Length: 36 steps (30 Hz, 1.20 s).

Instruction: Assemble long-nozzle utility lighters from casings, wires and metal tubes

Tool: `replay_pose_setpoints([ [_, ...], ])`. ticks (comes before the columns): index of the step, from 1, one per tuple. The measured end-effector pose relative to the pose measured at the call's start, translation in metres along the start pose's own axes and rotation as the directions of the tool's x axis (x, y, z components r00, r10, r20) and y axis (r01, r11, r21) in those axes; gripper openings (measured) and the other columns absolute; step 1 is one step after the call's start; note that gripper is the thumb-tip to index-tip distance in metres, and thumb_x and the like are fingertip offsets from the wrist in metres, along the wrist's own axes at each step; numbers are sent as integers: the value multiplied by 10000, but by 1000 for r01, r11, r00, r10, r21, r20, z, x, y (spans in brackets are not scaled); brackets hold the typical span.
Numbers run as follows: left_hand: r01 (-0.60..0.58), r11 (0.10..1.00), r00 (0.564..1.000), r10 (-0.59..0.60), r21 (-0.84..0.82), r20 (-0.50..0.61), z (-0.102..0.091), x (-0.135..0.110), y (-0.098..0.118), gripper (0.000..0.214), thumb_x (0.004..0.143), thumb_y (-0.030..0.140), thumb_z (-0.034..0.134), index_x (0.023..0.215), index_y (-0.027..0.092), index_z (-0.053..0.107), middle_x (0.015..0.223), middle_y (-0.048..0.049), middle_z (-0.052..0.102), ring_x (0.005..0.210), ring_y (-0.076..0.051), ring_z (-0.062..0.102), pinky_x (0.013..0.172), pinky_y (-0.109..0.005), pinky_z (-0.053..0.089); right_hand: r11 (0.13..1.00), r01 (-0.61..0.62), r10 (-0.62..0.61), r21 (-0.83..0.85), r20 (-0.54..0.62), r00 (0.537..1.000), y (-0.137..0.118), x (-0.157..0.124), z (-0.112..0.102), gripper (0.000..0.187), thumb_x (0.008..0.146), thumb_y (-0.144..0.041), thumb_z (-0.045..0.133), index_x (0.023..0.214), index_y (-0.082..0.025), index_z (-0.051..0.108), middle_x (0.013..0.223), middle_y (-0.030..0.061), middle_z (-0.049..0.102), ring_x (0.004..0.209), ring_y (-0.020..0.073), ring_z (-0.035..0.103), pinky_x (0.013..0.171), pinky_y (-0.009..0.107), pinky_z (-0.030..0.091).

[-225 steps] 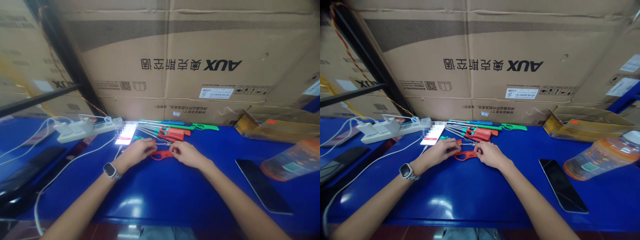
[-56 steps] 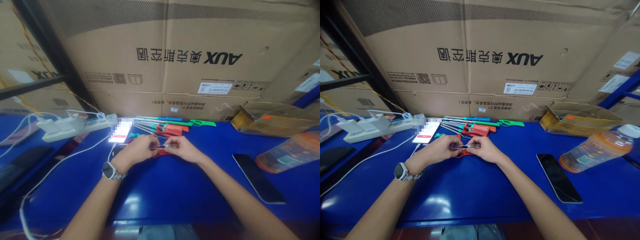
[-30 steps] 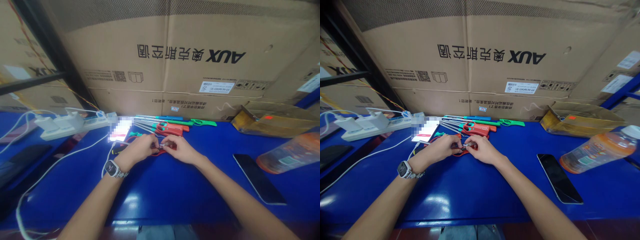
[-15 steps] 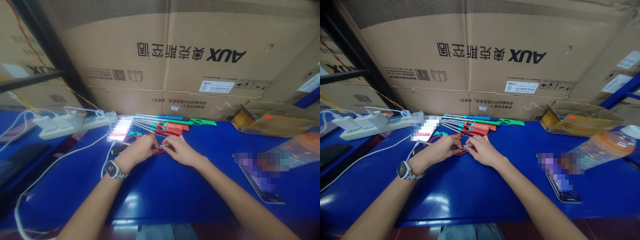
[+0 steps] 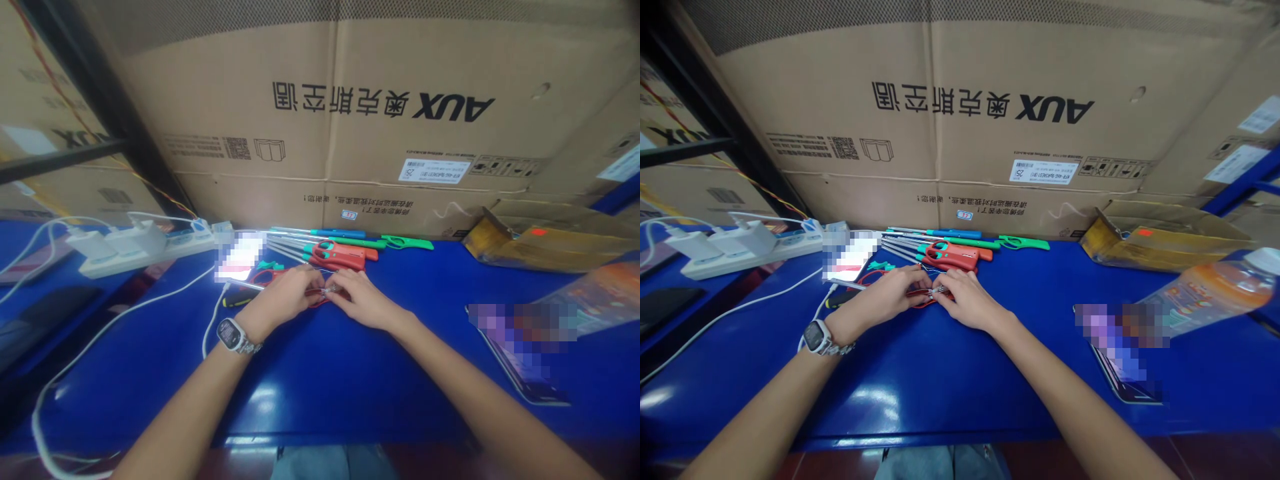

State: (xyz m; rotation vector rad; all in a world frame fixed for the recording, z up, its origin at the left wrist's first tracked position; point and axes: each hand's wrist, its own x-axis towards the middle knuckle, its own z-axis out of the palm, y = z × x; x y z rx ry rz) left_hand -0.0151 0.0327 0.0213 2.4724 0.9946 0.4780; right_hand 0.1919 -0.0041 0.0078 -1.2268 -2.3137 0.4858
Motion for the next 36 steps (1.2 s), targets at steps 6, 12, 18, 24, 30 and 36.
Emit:
replay_pose_setpoints([
  [6, 30, 999, 998, -32, 46, 49, -2, 1, 3, 94, 882, 224, 621, 893, 213, 713, 910, -44, 660, 862, -205, 619, 785, -301, 441, 971, 1, 11, 239, -51, 999, 8, -2, -3, 193, 865, -103, 532, 1023, -207, 575, 978, 35, 672, 845, 163, 645, 777, 303, 486],
  [12, 51, 998, 997, -53, 33, 53, -1, 0, 4, 87, 878, 215, 617, 874, 210, 704, 901, -37, 645, 855, -198, 614, 765, -297, 437, 999, 45, -42, 25, -91, 995, 1, -5, -10, 162, 845, -70, 566, 918, -200, 630, 951, 53, 675, 914, 195, 627, 842, 341, 484],
  [18, 63, 998, 997, -64, 5, 50, 3, 2, 1, 69, 860, 213, 621, 888, 203, 684, 882, -39, 661, 864, -202, 615, 751, -294, 448, 988, 86, -97, -128, -83, 992, -1, -5, -11, 112, 858, -92, 563, 832, -197, 590, 907, 69, 646, 876, 209, 598, 813, 351, 481],
  [24, 78, 996, 997, -77, -31, 29, 5, 2, -1, 82, 843, 192, 635, 925, 201, 643, 879, -29, 671, 825, -195, 626, 729, -293, 461, 977, 89, -105, -193, -74, 992, -2, -3, -11, 140, 803, -72, 542, 834, -208, 540, 865, 56, 607, 829, 207, 560, 791, 346, 456],
  [30, 81, 995, 997, -81, -52, 2, 6, 0, 0, 122, 834, 192, 634, 933, 200, 561, 879, -26, 658, 772, -183, 607, 684, -285, 447, 980, 24, -34, -198, -47, 998, -9, -3, -14, 133, 801, -110, 505, 884, -213, 511, 884, 46, 593, 789, 197, 548, 728, 323, 422],
  [36, 44, 998, 999, -45, 35, 10, 5, 1, 2, 88, 840, 195, 631, 813, 196, 547, 860, -29, 631, 770, -185, 585, 679, -282, 413, 978, 34, -32, -206, 12, 999, -18, -4, -13, 76, 940, -216, 477, 995, -201, 528, 990, 82, 632, 924, 228, 584, 846, 371, 405],
])
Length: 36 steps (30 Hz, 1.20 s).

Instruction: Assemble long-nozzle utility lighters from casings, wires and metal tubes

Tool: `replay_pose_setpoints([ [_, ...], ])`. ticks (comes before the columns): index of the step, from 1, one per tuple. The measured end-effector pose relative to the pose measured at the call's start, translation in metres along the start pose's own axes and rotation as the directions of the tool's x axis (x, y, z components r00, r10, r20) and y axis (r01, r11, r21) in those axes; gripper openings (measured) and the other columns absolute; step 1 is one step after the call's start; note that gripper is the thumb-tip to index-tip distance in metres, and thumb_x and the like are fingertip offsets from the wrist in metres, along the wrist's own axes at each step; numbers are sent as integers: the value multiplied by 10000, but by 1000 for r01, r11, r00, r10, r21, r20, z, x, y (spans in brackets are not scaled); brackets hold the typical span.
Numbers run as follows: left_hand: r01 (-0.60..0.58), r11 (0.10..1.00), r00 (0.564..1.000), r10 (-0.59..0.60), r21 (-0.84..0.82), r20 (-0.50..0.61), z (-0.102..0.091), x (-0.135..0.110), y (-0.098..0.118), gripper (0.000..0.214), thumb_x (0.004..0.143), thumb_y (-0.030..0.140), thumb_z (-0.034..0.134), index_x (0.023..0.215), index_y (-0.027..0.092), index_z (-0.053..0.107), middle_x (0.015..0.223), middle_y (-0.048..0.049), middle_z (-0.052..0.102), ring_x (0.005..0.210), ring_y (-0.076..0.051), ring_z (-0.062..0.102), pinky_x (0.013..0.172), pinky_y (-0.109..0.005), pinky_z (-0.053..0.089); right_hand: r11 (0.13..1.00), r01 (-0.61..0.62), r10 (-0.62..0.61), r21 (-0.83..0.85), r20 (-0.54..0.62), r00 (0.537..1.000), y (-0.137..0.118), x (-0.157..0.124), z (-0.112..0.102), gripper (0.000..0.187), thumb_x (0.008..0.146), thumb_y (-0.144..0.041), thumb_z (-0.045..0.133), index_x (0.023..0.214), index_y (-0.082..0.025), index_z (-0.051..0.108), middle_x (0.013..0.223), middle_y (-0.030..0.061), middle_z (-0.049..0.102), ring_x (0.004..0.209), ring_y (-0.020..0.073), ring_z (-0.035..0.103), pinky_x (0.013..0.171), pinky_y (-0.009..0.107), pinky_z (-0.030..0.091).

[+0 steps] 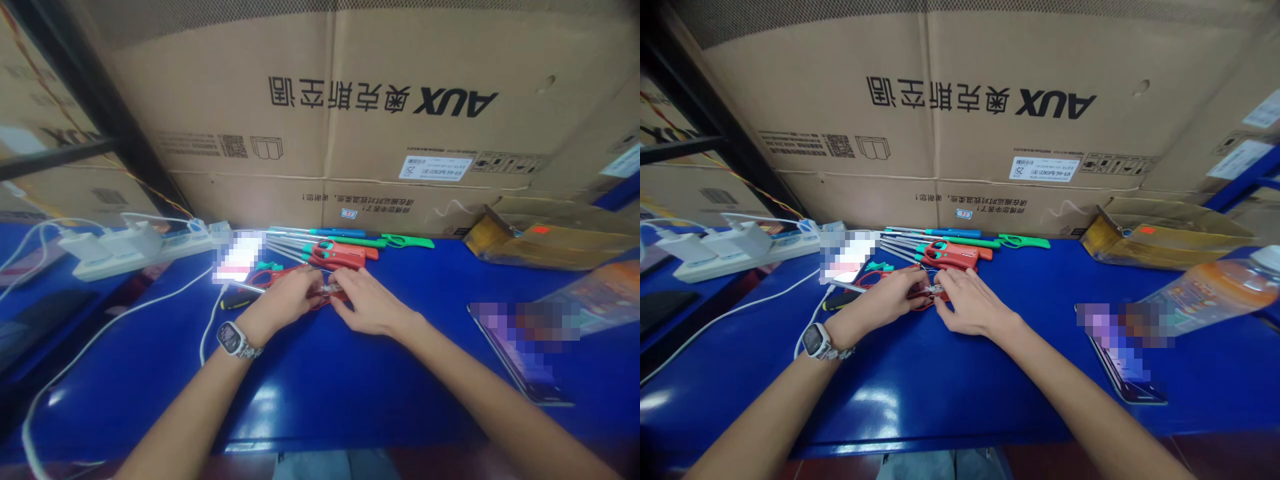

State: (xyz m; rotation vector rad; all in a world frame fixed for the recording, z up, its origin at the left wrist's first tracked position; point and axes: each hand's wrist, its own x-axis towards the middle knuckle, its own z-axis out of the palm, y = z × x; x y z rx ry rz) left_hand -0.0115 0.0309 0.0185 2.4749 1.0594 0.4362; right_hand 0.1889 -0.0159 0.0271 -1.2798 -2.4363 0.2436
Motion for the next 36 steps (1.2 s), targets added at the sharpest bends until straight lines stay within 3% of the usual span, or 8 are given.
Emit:
replay_pose_setpoints([
  [4, 22, 999, 1000, -23, -37, -19, 1, 0, 0, 99, 857, 244, 639, 857, 201, 549, 840, -21, 636, 748, -182, 587, 671, -284, 419, 999, 22, -22, -44, 12, 1000, 5, -2, 2, 219, 1027, -340, 403, 1007, -210, 579, 1005, 86, 638, 1000, 232, 586, 878, 374, 380],
  [7, 11, 997, 1000, -12, -75, -6, 1, -1, 1, 95, 861, 214, 639, 935, 208, 579, 838, -7, 652, 770, -179, 605, 691, -281, 432, 997, 50, -48, -66, 26, 998, 13, -5, 5, 233, 1032, -344, 414, 1016, -205, 600, 965, 76, 643, 965, 219, 592, 853, 361, 366],
  [11, -20, 999, 1000, 21, -27, 10, -1, 0, 2, 27, 862, 199, 645, 886, 209, 652, 910, -30, 645, 870, -195, 614, 779, -294, 457, 993, 78, -78, -83, -5, 997, 22, -6, 8, 241, 1025, -371, 445, 1037, -204, 618, 1010, 80, 646, 993, 215, 578, 839, 352, 344],
  [17, 13, 1000, 999, -12, -24, 36, -1, -1, 3, 78, 865, 236, 636, 934, 219, 669, 964, -40, 654, 915, -212, 627, 817, -324, 480, 993, 90, -93, -81, -37, 995, 28, -7, 7, 258, 1015, -382, 470, 1057, -209, 657, 1022, 82, 633, 977, 206, 568, 847, 356, 350],
  [20, 35, 999, 999, -35, -32, 10, -9, -4, -1, 161, 827, 236, 641, 985, 213, 664, 1020, -52, 681, 961, -229, 637, 843, -342, 494, 994, 89, -91, -69, -39, 995, 30, -9, 8, 263, 1012, -381, 476, 1064, -213, 671, 1013, 79, 628, 977, 203, 566, 848, 354, 361],
  [24, 121, 992, 992, -122, -41, -30, -30, -13, -13, 333, 738, 111, 584, 1039, 208, 686, 1087, -52, 710, 993, -222, 656, 900, -335, 498, 996, 81, -83, -34, -52, 995, 32, -10, 9, 245, 1000, -370, 509, 1063, -209, 682, 1035, 80, 629, 997, 197, 571, 849, 348, 372],
  [31, 237, 970, 958, -226, -44, 177, -43, -19, -22, 175, 742, 262, 688, 892, 191, 743, 870, -35, 758, 803, -214, 687, 738, -292, 504, 996, 84, -84, -10, -75, 994, 31, -12, 13, 243, 1001, -366, 514, 1037, -204, 692, 1028, 78, 675, 974, 192, 599, 829, 349, 375],
  [36, 186, 980, 980, -180, -66, 89, -43, -16, -25, 157, 831, 262, 631, 900, 178, 745, 850, -45, 747, 754, -191, 661, 701, -282, 479, 998, 64, -64, -13, -77, 995, 30, -13, 14, 198, 993, -338, 537, 1026, -200, 676, 1063, 71, 690, 1003, 196, 603, 847, 350, 379],
])
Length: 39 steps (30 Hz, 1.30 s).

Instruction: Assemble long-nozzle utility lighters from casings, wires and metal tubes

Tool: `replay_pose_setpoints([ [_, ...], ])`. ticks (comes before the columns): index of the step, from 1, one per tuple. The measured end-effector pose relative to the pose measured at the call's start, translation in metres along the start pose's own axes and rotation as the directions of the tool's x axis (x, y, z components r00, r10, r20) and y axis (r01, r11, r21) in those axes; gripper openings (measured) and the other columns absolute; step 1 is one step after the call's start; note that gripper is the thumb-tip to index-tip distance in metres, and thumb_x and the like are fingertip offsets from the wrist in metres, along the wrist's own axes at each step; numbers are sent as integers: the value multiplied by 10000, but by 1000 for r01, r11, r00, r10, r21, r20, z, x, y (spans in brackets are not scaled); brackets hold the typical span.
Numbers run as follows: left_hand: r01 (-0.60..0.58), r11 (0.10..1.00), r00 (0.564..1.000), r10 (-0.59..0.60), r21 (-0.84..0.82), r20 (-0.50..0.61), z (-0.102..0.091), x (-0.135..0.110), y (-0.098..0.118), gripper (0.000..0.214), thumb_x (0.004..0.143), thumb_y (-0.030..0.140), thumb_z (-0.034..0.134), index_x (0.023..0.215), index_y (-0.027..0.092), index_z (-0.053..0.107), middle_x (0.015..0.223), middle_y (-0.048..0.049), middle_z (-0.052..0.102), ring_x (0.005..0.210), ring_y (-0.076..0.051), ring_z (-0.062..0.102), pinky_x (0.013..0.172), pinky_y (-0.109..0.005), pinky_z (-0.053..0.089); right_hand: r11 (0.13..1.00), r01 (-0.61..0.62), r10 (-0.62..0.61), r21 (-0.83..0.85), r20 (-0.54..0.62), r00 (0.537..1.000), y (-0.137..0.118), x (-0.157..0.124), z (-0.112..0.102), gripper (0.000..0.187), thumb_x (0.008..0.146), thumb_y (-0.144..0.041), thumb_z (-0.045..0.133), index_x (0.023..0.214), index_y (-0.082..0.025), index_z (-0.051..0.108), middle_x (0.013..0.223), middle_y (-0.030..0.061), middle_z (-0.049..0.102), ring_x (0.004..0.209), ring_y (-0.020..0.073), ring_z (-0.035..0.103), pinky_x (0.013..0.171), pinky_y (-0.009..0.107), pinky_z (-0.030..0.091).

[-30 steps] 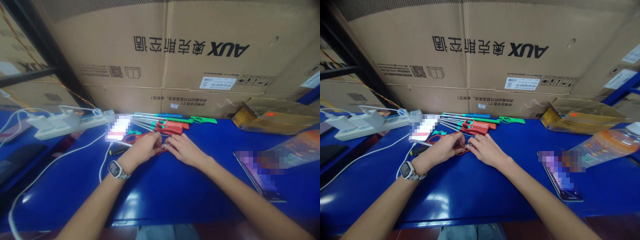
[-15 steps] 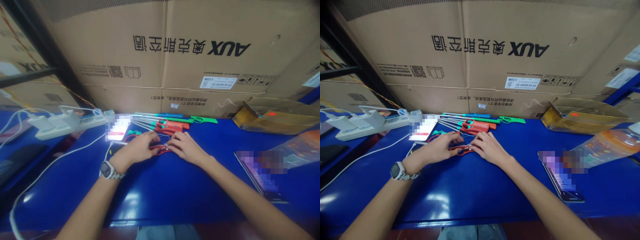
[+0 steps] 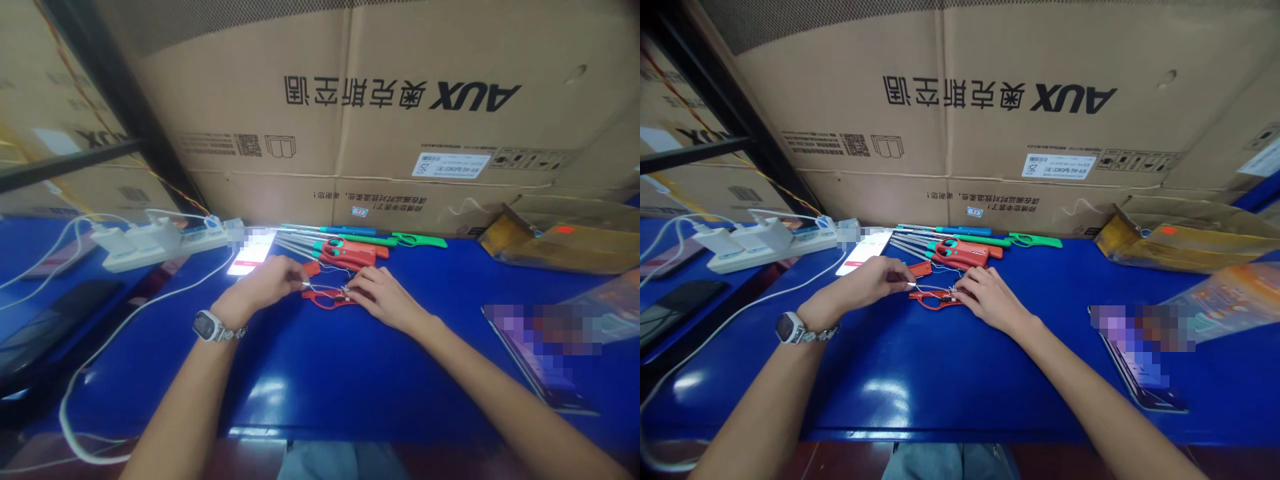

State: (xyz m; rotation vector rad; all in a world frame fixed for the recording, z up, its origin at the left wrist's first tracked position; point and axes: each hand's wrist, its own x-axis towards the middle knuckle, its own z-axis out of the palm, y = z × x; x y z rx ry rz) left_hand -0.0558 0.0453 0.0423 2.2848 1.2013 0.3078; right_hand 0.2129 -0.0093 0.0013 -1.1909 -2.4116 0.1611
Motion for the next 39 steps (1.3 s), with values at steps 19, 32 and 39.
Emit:
replay_pose_setpoints([
  [19, -105, 950, 968, 166, 294, -190, 19, 13, 10, 175, 882, 161, 603, 1037, 188, 679, 1073, -88, 656, 1037, -260, 599, 906, -400, 471, 986, -147, 148, 84, -6, 989, -7, -2, 1, 137, 994, -300, 519, 961, -195, 600, 1009, 61, 681, 948, 203, 600, 827, 346, 406],
  [32, -312, 935, 935, 334, 166, -119, 34, 12, 32, 129, 872, 163, 628, 960, 212, 708, 961, -45, 644, 956, -217, 610, 849, -338, 484, 962, -264, 269, 74, -68, 961, -4, 7, 7, 124, 938, -287, 589, 989, -200, 662, 1038, 68, 696, 876, 199, 660, 769, 317, 490],
  [39, 37, 971, 934, 50, 235, -354, -10, 3, -10, 121, 866, 210, 595, 874, 177, 711, 867, -62, 687, 800, -219, 607, 744, -331, 475, 981, -190, 186, -28, -102, 977, -12, 6, 0, 181, 946, -269, 554, 1070, -189, 659, 1089, 93, 686, 1002, 236, 643, 865, 370, 491],
])
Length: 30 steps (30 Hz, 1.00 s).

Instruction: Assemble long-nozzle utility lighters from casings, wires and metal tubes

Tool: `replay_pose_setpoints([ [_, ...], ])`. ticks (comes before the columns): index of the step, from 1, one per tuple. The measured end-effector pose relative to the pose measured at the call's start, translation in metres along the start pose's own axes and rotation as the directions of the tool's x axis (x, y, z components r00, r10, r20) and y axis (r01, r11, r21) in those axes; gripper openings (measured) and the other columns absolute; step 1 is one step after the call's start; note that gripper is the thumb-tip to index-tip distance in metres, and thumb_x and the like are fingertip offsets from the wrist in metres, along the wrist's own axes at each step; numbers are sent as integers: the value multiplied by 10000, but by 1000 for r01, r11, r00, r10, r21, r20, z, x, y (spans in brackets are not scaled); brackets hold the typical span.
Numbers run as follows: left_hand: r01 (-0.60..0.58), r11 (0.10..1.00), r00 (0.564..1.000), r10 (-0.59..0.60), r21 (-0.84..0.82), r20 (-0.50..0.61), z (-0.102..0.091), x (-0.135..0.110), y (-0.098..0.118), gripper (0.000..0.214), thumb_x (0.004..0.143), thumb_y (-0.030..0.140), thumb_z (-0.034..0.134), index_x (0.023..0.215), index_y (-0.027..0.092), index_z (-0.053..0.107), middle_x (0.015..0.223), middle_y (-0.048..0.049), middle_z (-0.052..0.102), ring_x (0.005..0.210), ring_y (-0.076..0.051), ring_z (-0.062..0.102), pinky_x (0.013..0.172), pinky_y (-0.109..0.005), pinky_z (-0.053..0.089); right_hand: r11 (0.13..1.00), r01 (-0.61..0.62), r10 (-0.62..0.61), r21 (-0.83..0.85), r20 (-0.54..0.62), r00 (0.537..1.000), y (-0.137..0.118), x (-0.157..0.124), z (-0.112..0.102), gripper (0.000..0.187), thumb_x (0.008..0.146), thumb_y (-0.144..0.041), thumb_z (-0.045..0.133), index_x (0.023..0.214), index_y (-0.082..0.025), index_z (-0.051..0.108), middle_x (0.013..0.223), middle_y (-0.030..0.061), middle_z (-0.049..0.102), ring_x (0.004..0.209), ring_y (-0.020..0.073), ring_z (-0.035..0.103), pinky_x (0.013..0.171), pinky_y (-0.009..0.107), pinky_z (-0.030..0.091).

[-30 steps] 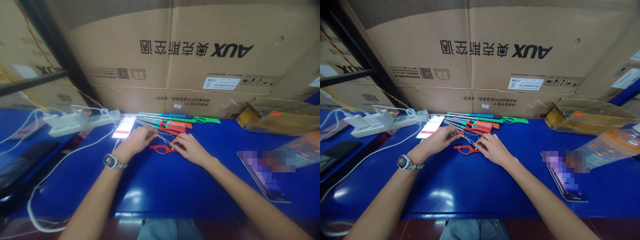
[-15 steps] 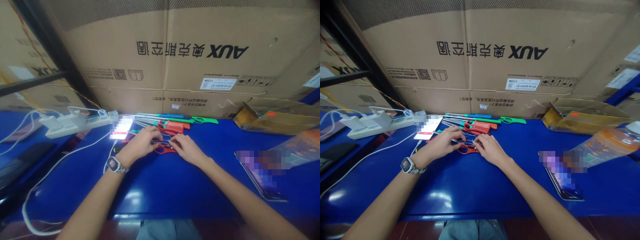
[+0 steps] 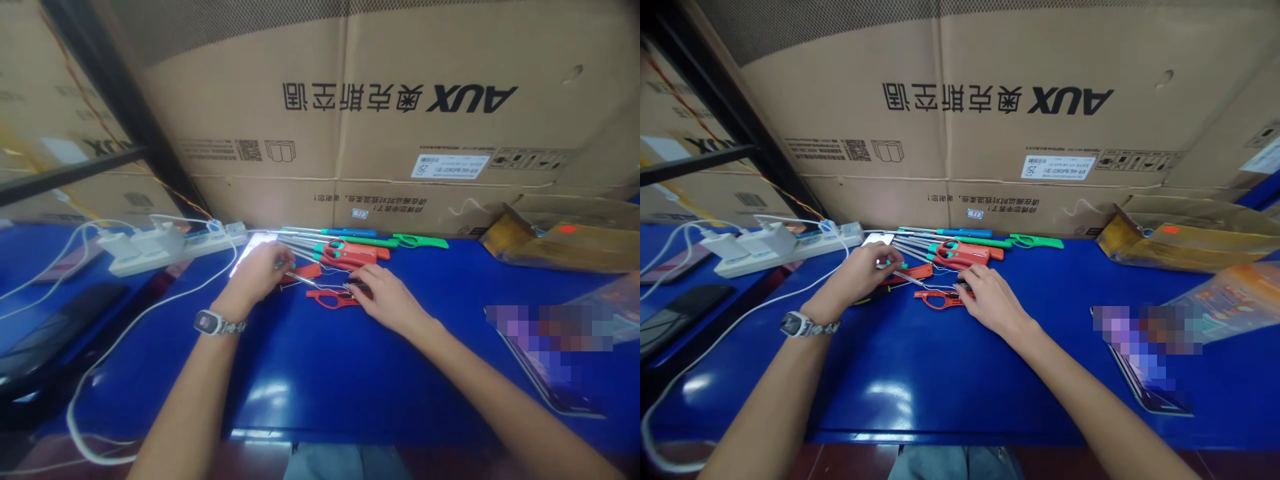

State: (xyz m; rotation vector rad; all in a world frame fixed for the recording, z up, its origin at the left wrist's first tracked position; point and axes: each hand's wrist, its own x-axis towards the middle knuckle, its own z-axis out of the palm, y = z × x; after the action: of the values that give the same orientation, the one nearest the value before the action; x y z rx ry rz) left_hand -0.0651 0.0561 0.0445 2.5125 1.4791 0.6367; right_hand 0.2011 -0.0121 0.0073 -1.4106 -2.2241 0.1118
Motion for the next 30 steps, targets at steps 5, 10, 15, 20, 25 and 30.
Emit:
replay_pose_setpoints([
  [5, 69, 990, 998, -70, 126, -2, 6, 2, -13, 152, 859, 195, 590, 908, 178, 733, 939, -86, 699, 862, -234, 619, 803, -342, 489, 996, 90, -90, 14, 17, 996, -11, 8, 0, 137, 944, -263, 547, 979, -200, 664, 1014, 94, 678, 999, 246, 619, 872, 403, 457],
  [10, 209, 972, 973, -196, 103, -121, -1, 0, -23, 214, 894, 190, 525, 937, 182, 735, 993, -98, 700, 842, -215, 641, 813, -328, 513, 981, 100, -110, 168, 54, 992, -25, 43, 5, 132, 918, -196, 544, 874, -205, 668, 949, 69, 685, 943, 224, 627, 825, 361, 475],
  [15, 318, 946, 946, -312, 63, -90, -11, -8, -32, 219, 854, 154, 541, 928, 192, 744, 955, -92, 728, 843, -235, 661, 806, -344, 515, 981, 129, -155, 142, 190, 970, -47, 112, 26, 140, 857, -164, 596, 914, -192, 721, 967, 63, 714, 886, 202, 642, 776, 303, 457],
  [20, 342, 939, 937, -336, 43, -96, -11, -13, -39, 231, 859, 176, 533, 944, 189, 747, 953, -101, 736, 876, -247, 669, 807, -348, 508, 990, 138, -132, 11, 389, 912, -65, 163, 45, 148, 799, -219, 684, 926, -206, 759, 986, 65, 732, 858, 218, 642, 709, 291, 429],
  [25, 333, 941, 938, -325, 53, -123, -9, -14, -41, 238, 868, 165, 513, 946, 189, 736, 962, -106, 725, 896, -249, 666, 818, -355, 508, 989, 143, -140, 27, 428, 893, -68, 174, 45, 72, 758, -182, 706, 692, -202, 728, 778, 17, 732, 777, 185, 634, 721, 281, 409],
  [30, 232, 972, 958, -235, -34, -164, -9, -10, -32, 249, 889, 153, 492, 1030, 154, 696, 1043, -120, 669, 957, -242, 643, 886, -385, 508, 992, 89, -112, 86, 325, 939, -56, 159, 26, 80, 824, -234, 681, 803, -196, 749, 853, 30, 731, 831, 183, 632, 754, 285, 416],
])
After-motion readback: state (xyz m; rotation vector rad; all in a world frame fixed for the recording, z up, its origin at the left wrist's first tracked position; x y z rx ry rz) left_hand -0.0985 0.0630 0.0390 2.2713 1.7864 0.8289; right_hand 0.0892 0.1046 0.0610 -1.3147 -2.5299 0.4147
